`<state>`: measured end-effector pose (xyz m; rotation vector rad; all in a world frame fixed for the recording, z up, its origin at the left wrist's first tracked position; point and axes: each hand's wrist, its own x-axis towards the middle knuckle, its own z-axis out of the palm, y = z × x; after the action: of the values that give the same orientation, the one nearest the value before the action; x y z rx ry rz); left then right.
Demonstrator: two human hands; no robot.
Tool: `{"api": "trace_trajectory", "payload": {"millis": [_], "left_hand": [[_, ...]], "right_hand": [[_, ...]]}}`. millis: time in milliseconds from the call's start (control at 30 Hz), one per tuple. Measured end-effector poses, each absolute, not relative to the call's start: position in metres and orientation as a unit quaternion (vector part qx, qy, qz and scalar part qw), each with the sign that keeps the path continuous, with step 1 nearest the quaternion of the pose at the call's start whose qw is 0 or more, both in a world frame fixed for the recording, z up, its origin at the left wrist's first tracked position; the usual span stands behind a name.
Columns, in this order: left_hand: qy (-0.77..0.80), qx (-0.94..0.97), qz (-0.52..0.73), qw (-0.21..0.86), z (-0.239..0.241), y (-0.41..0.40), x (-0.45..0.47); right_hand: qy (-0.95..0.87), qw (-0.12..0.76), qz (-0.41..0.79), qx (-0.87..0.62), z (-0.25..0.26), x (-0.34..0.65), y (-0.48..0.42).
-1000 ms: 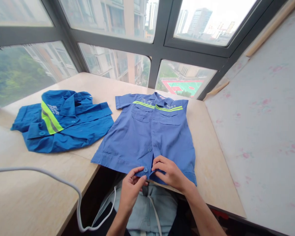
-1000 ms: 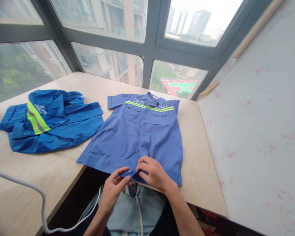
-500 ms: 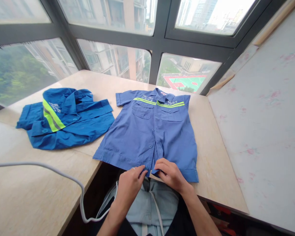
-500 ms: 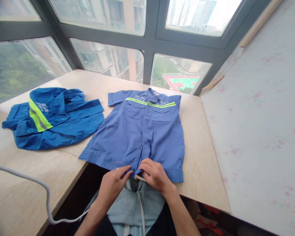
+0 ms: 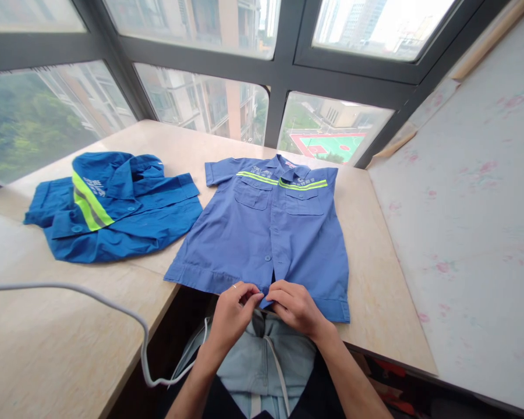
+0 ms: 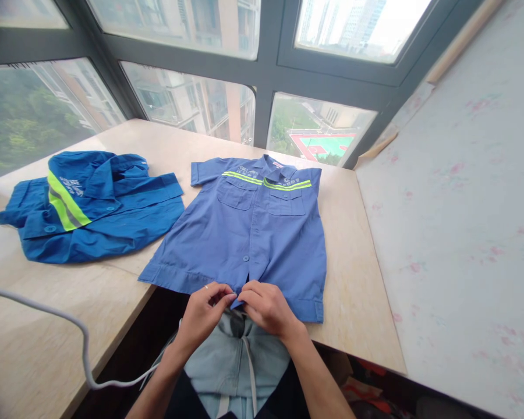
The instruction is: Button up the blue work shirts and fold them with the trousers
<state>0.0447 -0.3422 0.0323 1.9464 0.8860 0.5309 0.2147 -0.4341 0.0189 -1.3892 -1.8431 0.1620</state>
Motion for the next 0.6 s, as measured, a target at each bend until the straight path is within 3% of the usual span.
{"api": "trace_trajectory", "payload": {"millis": [400, 600], "left_hand": [[0.395, 0.656, 0.159, 0.624, 0.050, -0.333, 0.049], [0.422, 0.625, 0.185, 0.630, 0.045, -0.336, 0.053]], "right_hand": [[-0.732, 0.421, 0.024, -0.536, 0.009, 0.210, -0.429], [-0.741, 0.420, 0.015, -0.523, 0.012, 0.209, -0.426]]}}
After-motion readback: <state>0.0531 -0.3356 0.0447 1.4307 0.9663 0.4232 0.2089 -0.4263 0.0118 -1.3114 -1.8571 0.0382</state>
